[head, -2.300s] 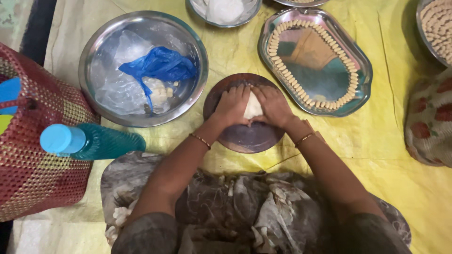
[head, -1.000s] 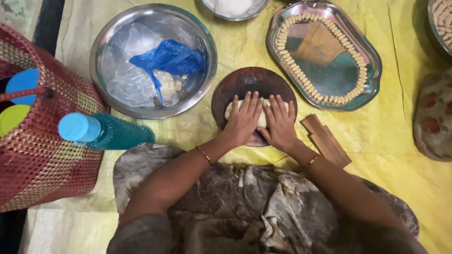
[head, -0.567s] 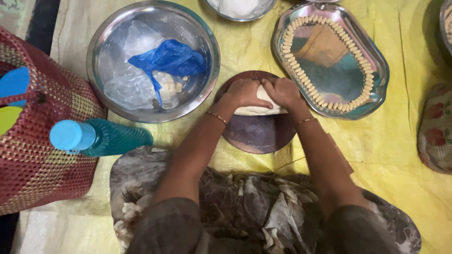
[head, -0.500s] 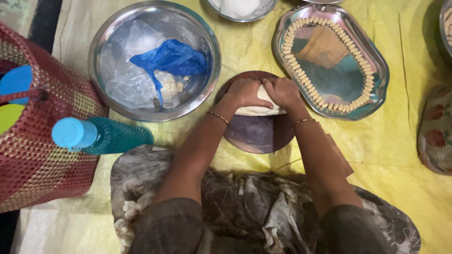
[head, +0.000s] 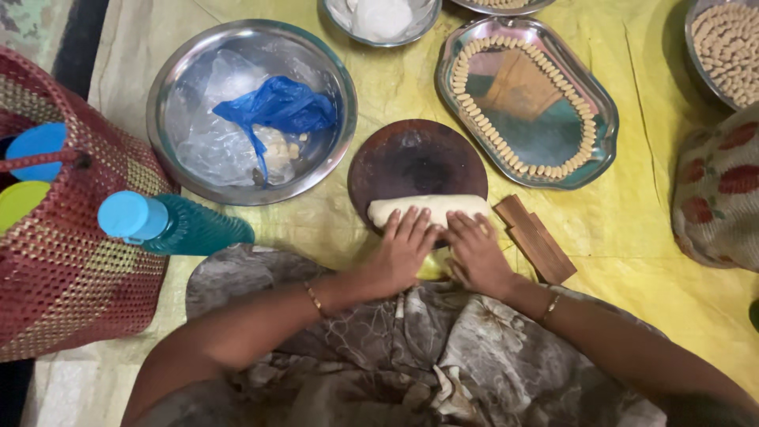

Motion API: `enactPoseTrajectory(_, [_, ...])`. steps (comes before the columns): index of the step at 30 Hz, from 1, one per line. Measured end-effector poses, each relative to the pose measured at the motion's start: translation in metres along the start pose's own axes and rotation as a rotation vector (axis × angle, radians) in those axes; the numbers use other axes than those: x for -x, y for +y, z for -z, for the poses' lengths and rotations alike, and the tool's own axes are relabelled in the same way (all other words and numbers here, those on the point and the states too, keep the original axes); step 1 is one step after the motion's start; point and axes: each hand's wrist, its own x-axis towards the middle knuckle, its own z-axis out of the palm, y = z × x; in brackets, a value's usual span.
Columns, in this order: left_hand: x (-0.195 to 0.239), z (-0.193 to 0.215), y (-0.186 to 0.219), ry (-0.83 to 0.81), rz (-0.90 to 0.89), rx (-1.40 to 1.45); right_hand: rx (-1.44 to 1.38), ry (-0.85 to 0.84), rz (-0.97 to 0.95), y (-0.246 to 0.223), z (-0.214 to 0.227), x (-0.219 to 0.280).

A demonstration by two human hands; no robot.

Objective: The person kneads a ball of dough on a wooden board, repeatedly pressing, folding, and shaping it by hand. They occasionally transfer the dough between the board and a metal bowl and use a blue plastic bag to handle the dough.

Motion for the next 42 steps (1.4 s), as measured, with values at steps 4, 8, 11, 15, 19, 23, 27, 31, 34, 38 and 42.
enactPoseTrajectory(4, [-0.007, 0.008, -0.009, 0.138, 0.06, 0.116, 0.028, 0.234, 0.03, -0.004, 0.011, -0.019])
enactPoseTrajectory(8, [-0.031, -0.008, -0.04, 0.012, 0.227, 0.132, 0.112, 0.171, -0.003, -0.005, 0.015, -0.064])
enactPoseTrajectory(11, [-0.048, -0.037, -0.059, -0.005, 0.283, 0.272, 0.016, -0.012, -0.102, 0.012, 0.018, -0.087])
enactPoseTrajectory(15, [-0.067, -0.08, -0.091, 0.139, 0.26, 0.377, -0.12, -0.096, -0.13, 0.046, 0.008, -0.114])
enactPoseTrajectory(19, [-0.093, -0.096, -0.127, -0.039, 0.353, 0.576, -0.263, -0.382, -0.249, 0.086, 0.003, -0.156])
enactPoseTrajectory(23, [-0.087, -0.082, -0.116, 0.055, 0.456, 0.543, -0.309, -0.314, -0.106, 0.095, 0.009, -0.167])
enactPoseTrajectory(27, [-0.064, -0.053, -0.08, 0.206, 0.481, 0.262, -0.034, 0.174, -0.005, 0.057, 0.012, -0.13])
enactPoseTrajectory(31, [-0.056, -0.03, -0.071, 0.494, 0.315, -0.111, 0.049, 0.37, 0.19, 0.039, 0.017, -0.104])
enactPoseTrajectory(34, [-0.044, -0.03, -0.096, 0.322, 0.305, 0.477, -0.638, 0.123, -0.17, 0.071, 0.017, -0.106])
enactPoseTrajectory(38, [-0.035, -0.068, -0.126, 0.437, 0.773, 0.843, -0.721, 0.432, -0.383, 0.121, -0.024, -0.096])
enactPoseTrajectory(42, [-0.041, -0.116, -0.124, 0.639, 0.699, 0.559, -0.507, 0.474, -0.443, 0.127, -0.088, -0.098])
